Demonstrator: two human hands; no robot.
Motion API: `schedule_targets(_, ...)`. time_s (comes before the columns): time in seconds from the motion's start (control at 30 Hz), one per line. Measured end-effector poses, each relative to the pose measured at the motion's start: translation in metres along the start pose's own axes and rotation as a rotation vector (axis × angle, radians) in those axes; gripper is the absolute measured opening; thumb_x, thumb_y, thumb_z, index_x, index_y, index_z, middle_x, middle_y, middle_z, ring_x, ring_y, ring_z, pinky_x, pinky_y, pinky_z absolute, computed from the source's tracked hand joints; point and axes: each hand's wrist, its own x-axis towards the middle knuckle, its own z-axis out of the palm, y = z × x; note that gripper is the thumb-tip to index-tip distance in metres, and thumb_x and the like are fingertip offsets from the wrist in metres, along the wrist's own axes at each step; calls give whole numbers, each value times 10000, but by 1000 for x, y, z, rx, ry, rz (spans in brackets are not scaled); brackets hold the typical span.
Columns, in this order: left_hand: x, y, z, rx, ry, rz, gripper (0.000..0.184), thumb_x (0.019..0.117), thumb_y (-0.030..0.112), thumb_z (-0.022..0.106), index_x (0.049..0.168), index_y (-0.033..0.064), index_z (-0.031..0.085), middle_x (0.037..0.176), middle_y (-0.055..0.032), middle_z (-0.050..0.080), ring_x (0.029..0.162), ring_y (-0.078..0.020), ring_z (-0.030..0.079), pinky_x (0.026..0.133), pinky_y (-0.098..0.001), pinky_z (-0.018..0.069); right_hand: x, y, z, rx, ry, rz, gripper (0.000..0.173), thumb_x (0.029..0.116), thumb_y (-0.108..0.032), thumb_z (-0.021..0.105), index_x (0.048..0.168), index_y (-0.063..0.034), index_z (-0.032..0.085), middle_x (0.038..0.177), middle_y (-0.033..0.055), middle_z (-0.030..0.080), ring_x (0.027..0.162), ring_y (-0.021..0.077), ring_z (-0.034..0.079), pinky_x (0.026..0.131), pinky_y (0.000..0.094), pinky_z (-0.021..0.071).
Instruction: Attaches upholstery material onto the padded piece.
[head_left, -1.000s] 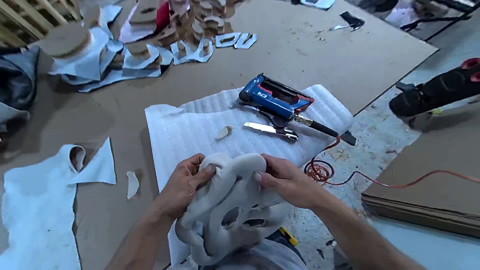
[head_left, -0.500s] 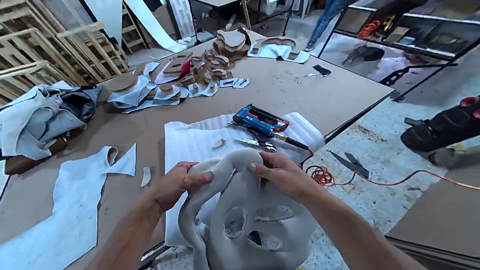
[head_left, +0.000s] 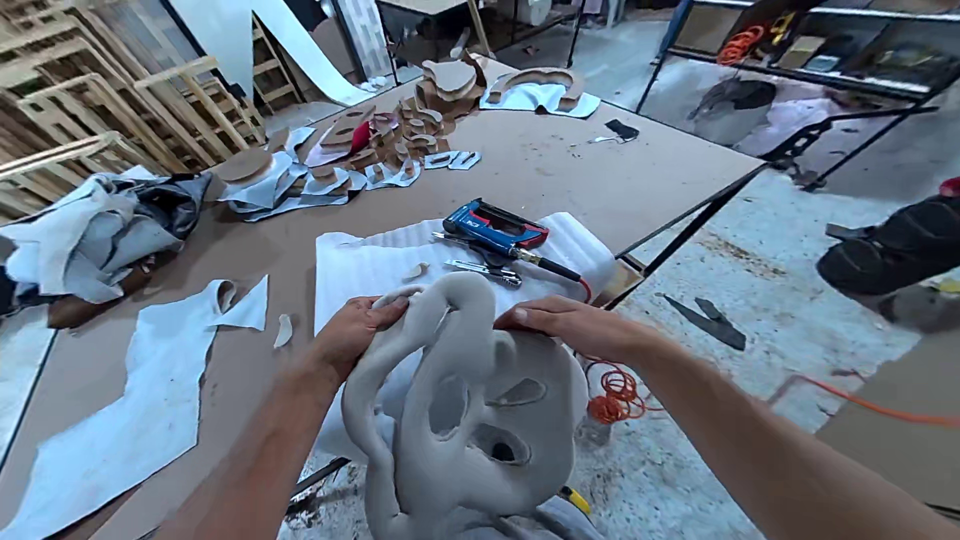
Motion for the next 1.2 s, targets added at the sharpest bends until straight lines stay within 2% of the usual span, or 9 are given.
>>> schedule_targets(0.27,-4,-1,0,48,-38,26,229,1058,178,557,1027,35,734,805,-32,735,700,-58,691,672,-226,590,17,48,85,63,283,-101,467,1088,-394,335,972,-134,705,789,-13,654,774,100,651,711,359,545)
schedule_targets(0.37,5,-10,-21,70,-58,-2,242,1072,186,527,1051,39,718,826,-24,741,731,-52,702,702,-230,597,24,43,90,183,159,-94,279,1012,-327,556,1052,-105,721,868,-22,701,812,62,662,749,284,553)
schedule_targets(0.43,14,-11,-31,103,-64,-25,245,1075,212,524,1092,48,705,844,-22,739,741,-53,703,709,-232,599,35,34,89,179,96,-30,346,890,-389,735,1100,-115,707,910,-22,719,824,64,678,760,278,571)
schedule_targets(0.53,33,-8,-45,178,-79,-34,309,1084,306,502,1172,68,679,914,-16,727,799,-57,686,755,-270,584,59,26,93,51,183,25,373,846,-399,818,1035,-90,732,810,24,718,716,130,685,686,378,587)
schedule_targets(0.67,64,-13,-65,-10,-176,-112,367,1124,314,369,1188,78,642,932,-3,718,826,-46,695,757,-244,587,77,12,96,-83,292,109,475,1025,-477,582,761,-92,667,606,32,569,544,146,544,526,379,445)
schedule_targets(0.77,79,-17,-73,-135,-271,-203,437,1138,325,278,1114,80,639,865,-11,716,779,-57,704,711,-229,590,79,4,89,-2,272,209,647,1082,-529,350,706,-86,635,633,57,599,568,148,577,522,355,466)
schedule_targets(0.97,86,-21,-61,-195,-319,-288,481,1138,342,249,1027,85,640,767,-11,699,649,-51,675,562,-196,546,68,-4,80,270,283,419,578,1107,-493,296,1011,-82,691,903,60,685,837,154,661,732,386,545)
schedule_targets(1.13,86,-16,-46,-227,-308,-257,452,1136,332,282,1035,80,643,793,-18,703,695,-59,690,622,-209,570,59,4,76,263,278,364,559,1096,-492,349,890,-97,688,778,51,669,716,146,662,627,350,558)
schedule_targets(1.2,78,-9,-36,-202,-265,-198,410,1131,320,324,1058,77,646,825,-18,710,733,-65,698,663,-226,584,60,10,83,145,350,323,607,1072,-545,393,880,-58,702,772,93,658,731,199,650,670,435,541)
